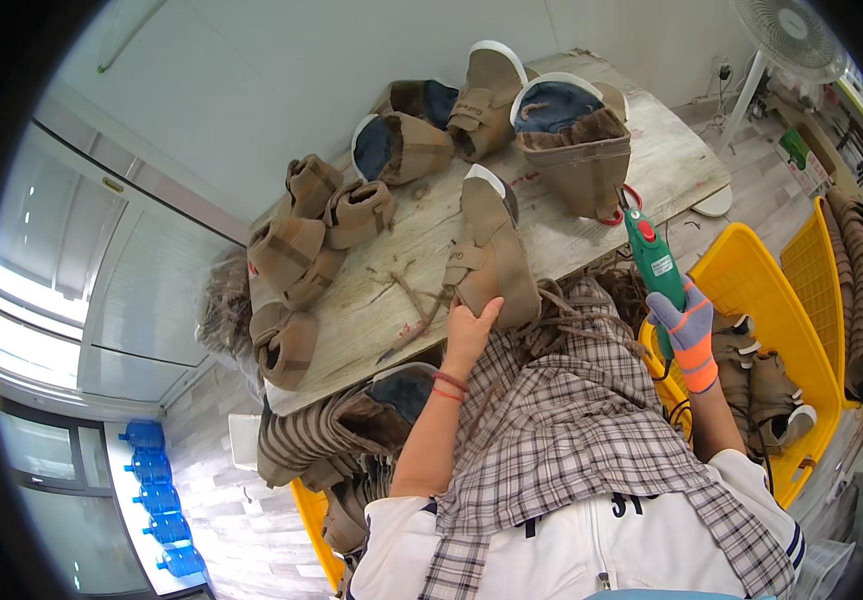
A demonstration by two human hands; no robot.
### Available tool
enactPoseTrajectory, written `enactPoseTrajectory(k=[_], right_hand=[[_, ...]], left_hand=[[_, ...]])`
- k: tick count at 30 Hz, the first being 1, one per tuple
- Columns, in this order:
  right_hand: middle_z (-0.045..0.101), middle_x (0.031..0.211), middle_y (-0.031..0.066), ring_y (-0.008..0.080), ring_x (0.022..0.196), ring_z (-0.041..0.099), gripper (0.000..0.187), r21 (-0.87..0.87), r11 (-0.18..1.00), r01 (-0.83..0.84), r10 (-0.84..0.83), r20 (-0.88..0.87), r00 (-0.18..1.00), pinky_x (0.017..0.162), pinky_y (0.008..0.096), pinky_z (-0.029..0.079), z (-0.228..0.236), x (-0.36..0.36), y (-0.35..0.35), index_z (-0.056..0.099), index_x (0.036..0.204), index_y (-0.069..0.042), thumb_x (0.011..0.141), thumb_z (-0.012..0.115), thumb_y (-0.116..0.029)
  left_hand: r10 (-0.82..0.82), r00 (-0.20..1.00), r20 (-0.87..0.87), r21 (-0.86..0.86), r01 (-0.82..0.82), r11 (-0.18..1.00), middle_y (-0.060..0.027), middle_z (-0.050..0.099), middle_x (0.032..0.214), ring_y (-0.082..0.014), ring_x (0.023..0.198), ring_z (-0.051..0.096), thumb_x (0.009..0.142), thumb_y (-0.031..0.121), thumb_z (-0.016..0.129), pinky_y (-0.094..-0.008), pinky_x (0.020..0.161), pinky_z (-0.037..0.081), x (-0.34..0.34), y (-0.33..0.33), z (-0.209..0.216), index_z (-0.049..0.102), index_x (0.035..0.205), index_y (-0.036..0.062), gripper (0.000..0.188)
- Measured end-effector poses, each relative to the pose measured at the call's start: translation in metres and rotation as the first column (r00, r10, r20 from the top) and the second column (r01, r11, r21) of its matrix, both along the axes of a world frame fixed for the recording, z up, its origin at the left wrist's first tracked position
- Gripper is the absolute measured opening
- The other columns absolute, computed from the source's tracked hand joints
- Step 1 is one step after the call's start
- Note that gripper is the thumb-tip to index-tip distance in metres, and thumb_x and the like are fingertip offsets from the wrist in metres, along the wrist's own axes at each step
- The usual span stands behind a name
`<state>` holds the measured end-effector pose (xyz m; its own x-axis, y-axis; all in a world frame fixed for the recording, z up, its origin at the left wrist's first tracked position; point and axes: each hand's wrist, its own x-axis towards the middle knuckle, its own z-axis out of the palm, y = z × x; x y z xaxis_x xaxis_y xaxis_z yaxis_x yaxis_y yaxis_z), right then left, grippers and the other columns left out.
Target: The person trims the interior lining of several beige boots using a green rotary tool and then switches to scissors to cut the inner material. The person handles each boot individually, rotating them to access different areas, and places trimmed boots on the table.
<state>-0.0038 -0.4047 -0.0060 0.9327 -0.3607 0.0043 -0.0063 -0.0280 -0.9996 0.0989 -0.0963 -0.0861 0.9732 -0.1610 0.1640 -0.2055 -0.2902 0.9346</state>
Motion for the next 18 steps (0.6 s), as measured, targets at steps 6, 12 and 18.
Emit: enactPoseTrajectory(k=[6, 12, 18], right_hand=[[0.06, 0.075, -0.0005, 0.0045, 0.06, 0.052, 0.038, 0.006, 1.0, -0.004, 0.004, 0.028, 1.0, 0.054, 0.0192, 0.043, 0.001, 0.012, 0.0, 0.061, 0.107, 0.001, 0.077, 0.076, -0.016], [0.067, 0.083, 0.0017, 0.0067, 0.067, 0.059, 0.052, -0.192, 0.981, -0.028, 0.054, 0.133, 0.99, 0.064, 0.0235, 0.049, 0.005, 0.037, 0.0, 0.061, 0.114, 0.001, 0.072, 0.08, -0.024], [0.068, 0.077, 0.0106, 0.0189, 0.064, 0.065, 0.063, -0.64, 0.768, 0.037, 0.243, 0.344, 0.907, 0.062, 0.0309, 0.051, 0.028, 0.055, 0.032, 0.062, 0.114, -0.002, 0.066, 0.081, -0.037]], left_hand=[[0.311, 0.949, -0.044, 0.212, -0.295, 0.932, -0.0172, 0.065, 0.084, -0.0238, 0.08, 0.062, 0.085, 0.042, 0.066, -0.038, 0.07, 0.046, 0.023, -0.012, 0.024, 0.063, 0.089, -0.0088, 0.051], [0.065, 0.98, -0.186, -0.795, -0.189, 0.577, -0.0155, 0.062, 0.112, -0.0259, 0.105, 0.059, 0.088, 0.035, 0.062, -0.0401, 0.088, 0.049, 0.055, 0.039, 0.105, 0.054, 0.118, -0.0043, 0.05], [-0.109, 0.97, -0.217, -0.916, -0.164, 0.367, -0.0163, 0.059, 0.119, -0.029, 0.109, 0.057, 0.091, 0.017, 0.054, -0.0425, 0.096, 0.045, 0.063, 0.088, 0.168, 0.052, 0.118, -0.0051, 0.035]])
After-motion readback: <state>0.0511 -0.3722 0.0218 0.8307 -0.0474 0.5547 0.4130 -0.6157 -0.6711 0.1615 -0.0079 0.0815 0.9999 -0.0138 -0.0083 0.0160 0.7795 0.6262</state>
